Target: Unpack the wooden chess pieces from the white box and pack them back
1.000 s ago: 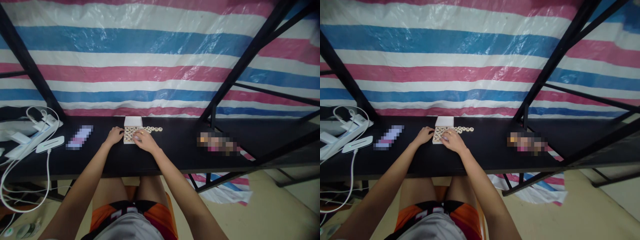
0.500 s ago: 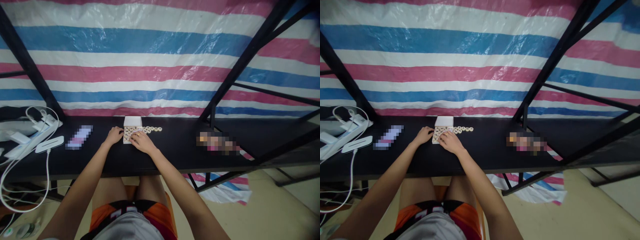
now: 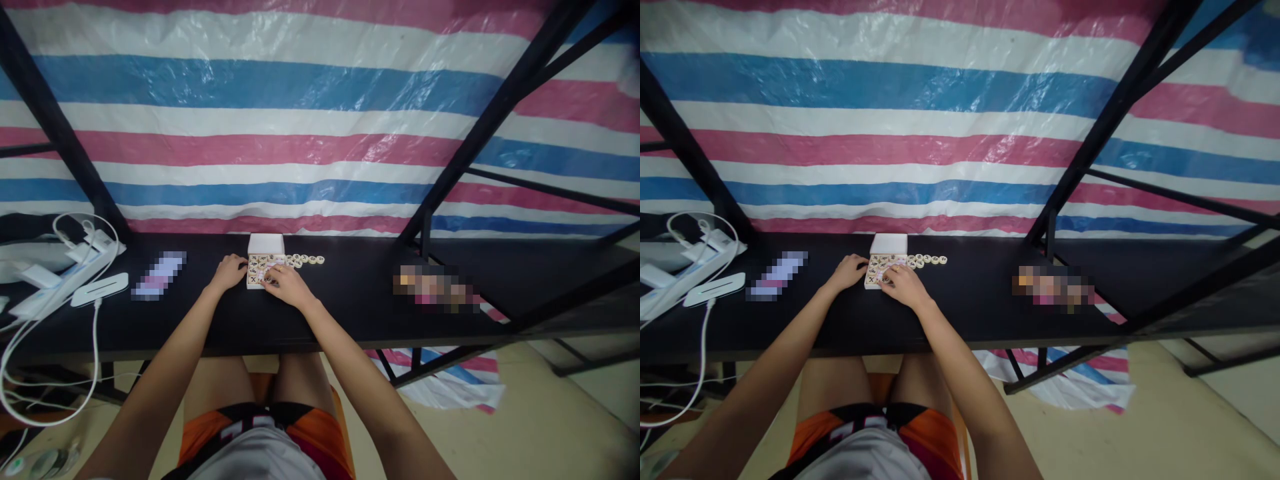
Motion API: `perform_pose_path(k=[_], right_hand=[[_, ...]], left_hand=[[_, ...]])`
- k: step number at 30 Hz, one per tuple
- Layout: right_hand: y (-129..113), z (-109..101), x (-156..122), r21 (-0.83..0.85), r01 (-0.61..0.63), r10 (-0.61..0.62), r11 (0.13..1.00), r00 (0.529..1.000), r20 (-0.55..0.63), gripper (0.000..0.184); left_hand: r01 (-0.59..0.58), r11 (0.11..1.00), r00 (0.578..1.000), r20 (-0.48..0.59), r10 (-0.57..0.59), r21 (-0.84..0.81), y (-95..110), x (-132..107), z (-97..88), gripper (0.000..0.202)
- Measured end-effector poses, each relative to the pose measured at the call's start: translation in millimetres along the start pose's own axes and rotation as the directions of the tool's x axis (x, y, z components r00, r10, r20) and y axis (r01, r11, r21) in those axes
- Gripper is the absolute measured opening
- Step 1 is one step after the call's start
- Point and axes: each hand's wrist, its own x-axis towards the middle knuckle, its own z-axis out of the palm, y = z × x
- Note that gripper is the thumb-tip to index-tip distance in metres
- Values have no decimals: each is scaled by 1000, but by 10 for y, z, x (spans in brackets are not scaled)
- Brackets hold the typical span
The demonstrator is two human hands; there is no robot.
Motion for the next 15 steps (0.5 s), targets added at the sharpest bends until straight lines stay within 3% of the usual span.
perform_pose_path(k=[8,12,15], right_hand=[[-14,6,-8,166,-38,39,985,999,-2,13],[53,-2,-5,198,-71,94,978,990,-110,12],[223,-70,-39,155,-234,266,960,936,-231,13]], left_hand=[[-6,1000,1000,-10,6,-4,9,-5,-9,34],[-7,1000,1000,-5,7,-10,5,2,-3,35],[0,1000,1000,-2,0,-9,9,1,-7,35]])
